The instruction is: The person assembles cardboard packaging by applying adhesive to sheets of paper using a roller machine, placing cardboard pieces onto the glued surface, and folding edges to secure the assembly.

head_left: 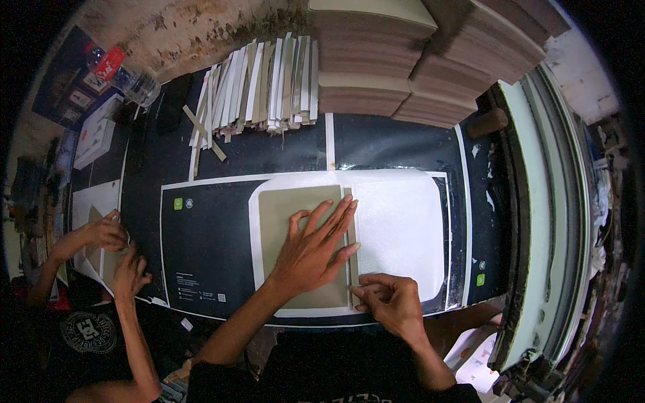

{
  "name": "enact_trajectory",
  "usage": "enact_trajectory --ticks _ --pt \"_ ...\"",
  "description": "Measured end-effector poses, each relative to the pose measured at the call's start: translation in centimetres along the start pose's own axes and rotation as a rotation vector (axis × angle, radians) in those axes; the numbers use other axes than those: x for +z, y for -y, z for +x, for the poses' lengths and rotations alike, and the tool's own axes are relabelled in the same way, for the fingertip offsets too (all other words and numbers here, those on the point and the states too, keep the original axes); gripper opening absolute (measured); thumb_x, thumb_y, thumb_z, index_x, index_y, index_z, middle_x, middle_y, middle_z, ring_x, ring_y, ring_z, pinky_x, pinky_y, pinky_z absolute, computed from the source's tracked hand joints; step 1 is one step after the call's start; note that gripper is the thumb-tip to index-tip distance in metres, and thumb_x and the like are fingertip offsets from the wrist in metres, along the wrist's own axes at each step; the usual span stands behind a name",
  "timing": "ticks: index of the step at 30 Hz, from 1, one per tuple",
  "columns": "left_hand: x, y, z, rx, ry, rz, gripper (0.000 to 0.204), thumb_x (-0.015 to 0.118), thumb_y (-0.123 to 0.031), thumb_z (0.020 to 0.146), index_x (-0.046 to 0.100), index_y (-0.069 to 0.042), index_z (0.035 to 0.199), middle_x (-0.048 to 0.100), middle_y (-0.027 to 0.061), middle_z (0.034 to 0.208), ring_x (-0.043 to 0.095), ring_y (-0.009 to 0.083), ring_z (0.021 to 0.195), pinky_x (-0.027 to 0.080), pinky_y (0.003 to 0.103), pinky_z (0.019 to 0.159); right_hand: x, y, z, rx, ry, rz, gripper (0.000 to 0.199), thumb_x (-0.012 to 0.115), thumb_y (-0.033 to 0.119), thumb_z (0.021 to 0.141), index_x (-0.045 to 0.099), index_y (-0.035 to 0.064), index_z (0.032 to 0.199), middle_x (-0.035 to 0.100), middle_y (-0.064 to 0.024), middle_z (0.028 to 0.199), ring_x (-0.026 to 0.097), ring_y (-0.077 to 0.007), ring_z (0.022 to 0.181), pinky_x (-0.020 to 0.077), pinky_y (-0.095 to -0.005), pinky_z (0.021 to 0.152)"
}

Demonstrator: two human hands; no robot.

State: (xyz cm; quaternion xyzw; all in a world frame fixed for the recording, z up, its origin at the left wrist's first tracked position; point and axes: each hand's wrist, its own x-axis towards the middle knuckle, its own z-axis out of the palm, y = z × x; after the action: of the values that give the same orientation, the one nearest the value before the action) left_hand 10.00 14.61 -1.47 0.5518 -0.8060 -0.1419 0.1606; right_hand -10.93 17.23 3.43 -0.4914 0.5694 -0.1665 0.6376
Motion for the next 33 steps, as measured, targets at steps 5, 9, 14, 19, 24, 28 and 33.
enact_trajectory --ticks 5,9,14,19,24,28,33 --pt "0.1 -0.2 0.0 -0.022 0.013 0.024 0.065 0.047 -0.039 0.105 0.029 -0.008 0.16 0.027 0.0117 0.167 0.037 0.0348 0.142 0.028 0.056 0.111 -0.1 -0.2 0.4 0.002 0.017 0.006 0.027 0.072 0.004 0.093 0.067 -0.0129 0.114 0.075 -0.0204 0.092 0.075 -0.019 0.078 0.0634 -0.0263 0.065" --pt "0.0 -0.5 0.2 -0.049 0.036 0.048 0.067 0.047 -0.039 0.105 0.026 -0.009 0.161 0.025 0.0108 0.167 0.036 0.0345 0.142 0.027 0.055 0.111 -0.3 0.7 0.6 0.036 0.017 -0.038 0.026 0.071 0.002 0.093 0.067 -0.0127 0.114 0.074 -0.0199 0.091 0.075 -0.019 0.078 0.0634 -0.0263 0.065" --pt "-0.1 -0.6 0.3 -0.061 0.047 0.046 0.067 0.047 -0.038 0.105 0.025 -0.01 0.162 0.024 0.0102 0.168 0.034 0.0343 0.143 0.027 0.055 0.111 -0.5 -0.9 1.0 0.018 0.02 -0.013 0.023 0.065 -0.005 0.093 0.067 -0.0117 0.114 0.076 -0.0185 0.092 0.075 -0.0193 0.078 0.0618 -0.0274 0.066" --pt "0.0 -0.6 0.2 -0.088 0.04 0.006 0.068 0.05 -0.037 0.104 0.025 -0.012 0.162 0.023 0.0061 0.169 0.032 0.0332 0.144 0.024 0.056 0.113 -0.4 -0.5 1.1 0.031 0.029 0.006 0.024 0.062 -0.008 0.092 0.067 -0.0122 0.114 0.077 -0.0181 0.093 0.076 -0.0201 0.078 0.0607 -0.0273 0.066" --pt "0.0 -0.8 0.4 -0.099 0.054 0.008 0.069 0.05 -0.037 0.104 0.024 -0.013 0.162 0.022 0.0053 0.169 0.032 0.0329 0.144 0.023 0.055 0.114 -0.5 -1.5 1.3 -0.03 0.035 0.051 0.024 0.063 -0.006 0.092 0.066 -0.0128 0.115 0.076 -0.0175 0.091 0.076 -0.02 0.077 0.0608 -0.0277 0.065" --pt "0.2 -1.0 0.1 -0.105 0.071 0.062 0.069 0.051 -0.038 0.103 0.024 -0.013 0.162 0.023 0.0044 0.169 0.033 0.0328 0.143 0.024 0.055 0.113 -0.8 0.3 0.8 -0.019 0.022 -0.116 0.015 0.069 -0.002 0.092 0.072 -0.0082 0.105 0.075 -0.0145 0.081 0.072 -0.015 0.068 0.0605 -0.0273 0.062" --pt "0.9 -0.4 0.0 -0.085 0.017 0.092 0.071 0.052 -0.04 0.102 0.025 -0.014 0.162 0.027 0.0041 0.167 0.034 0.0325 0.142 0.024 0.053 0.112 -2.1 0.2 1.5 -0.063 -0.07 -0.197 0.009 0.076 0.005 0.088 0.077 -0.001 0.094 0.074 -0.0091 0.073 0.069 -0.0114 0.06 0.0552 -0.0282 0.055"
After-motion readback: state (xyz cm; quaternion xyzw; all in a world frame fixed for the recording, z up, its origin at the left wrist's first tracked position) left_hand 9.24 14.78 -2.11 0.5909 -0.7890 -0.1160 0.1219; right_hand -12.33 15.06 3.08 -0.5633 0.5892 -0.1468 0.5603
